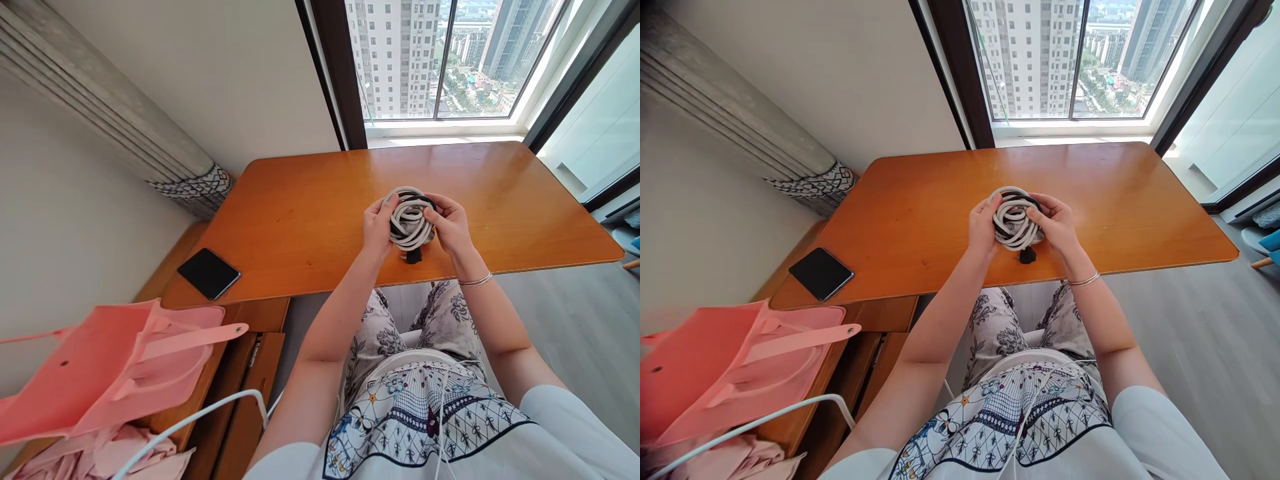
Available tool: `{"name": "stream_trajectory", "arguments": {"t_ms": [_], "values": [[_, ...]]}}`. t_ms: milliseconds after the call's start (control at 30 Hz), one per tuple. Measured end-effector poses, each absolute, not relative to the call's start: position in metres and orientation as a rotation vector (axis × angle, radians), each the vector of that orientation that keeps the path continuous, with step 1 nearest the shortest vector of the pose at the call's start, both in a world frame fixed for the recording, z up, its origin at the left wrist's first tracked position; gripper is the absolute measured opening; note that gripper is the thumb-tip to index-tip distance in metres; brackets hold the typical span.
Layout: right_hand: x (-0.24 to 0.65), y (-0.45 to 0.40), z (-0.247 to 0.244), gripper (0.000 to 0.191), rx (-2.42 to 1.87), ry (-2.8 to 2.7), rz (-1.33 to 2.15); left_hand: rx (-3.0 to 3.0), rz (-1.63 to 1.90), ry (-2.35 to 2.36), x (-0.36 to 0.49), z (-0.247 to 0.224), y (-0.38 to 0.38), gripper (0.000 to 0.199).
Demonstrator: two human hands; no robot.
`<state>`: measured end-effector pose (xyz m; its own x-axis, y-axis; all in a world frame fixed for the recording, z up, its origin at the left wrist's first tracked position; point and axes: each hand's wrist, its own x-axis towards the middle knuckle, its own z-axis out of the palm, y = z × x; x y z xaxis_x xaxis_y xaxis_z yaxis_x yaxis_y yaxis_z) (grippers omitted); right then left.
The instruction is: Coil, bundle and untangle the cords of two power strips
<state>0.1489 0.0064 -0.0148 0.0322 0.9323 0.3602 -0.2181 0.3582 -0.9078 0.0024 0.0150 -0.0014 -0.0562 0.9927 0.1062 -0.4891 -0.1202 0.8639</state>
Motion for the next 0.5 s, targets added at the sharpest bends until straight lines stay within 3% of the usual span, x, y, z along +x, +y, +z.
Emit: {"name": "stream_trajectory", "arguments": {"t_ms": [267, 500], "values": [[0.159, 0.021, -0.018, 0.06, -0.843, -1.526, 0.882, 0.765, 1.402, 0.725, -0.003, -0.002, 0.026, 0.018], [0.176, 0.035, -0.031, 0.092, -0.918, -1.921, 0.607, 0.669, 1.311, 0.748, -0.012, 0.003, 0.041, 0.019]]}}
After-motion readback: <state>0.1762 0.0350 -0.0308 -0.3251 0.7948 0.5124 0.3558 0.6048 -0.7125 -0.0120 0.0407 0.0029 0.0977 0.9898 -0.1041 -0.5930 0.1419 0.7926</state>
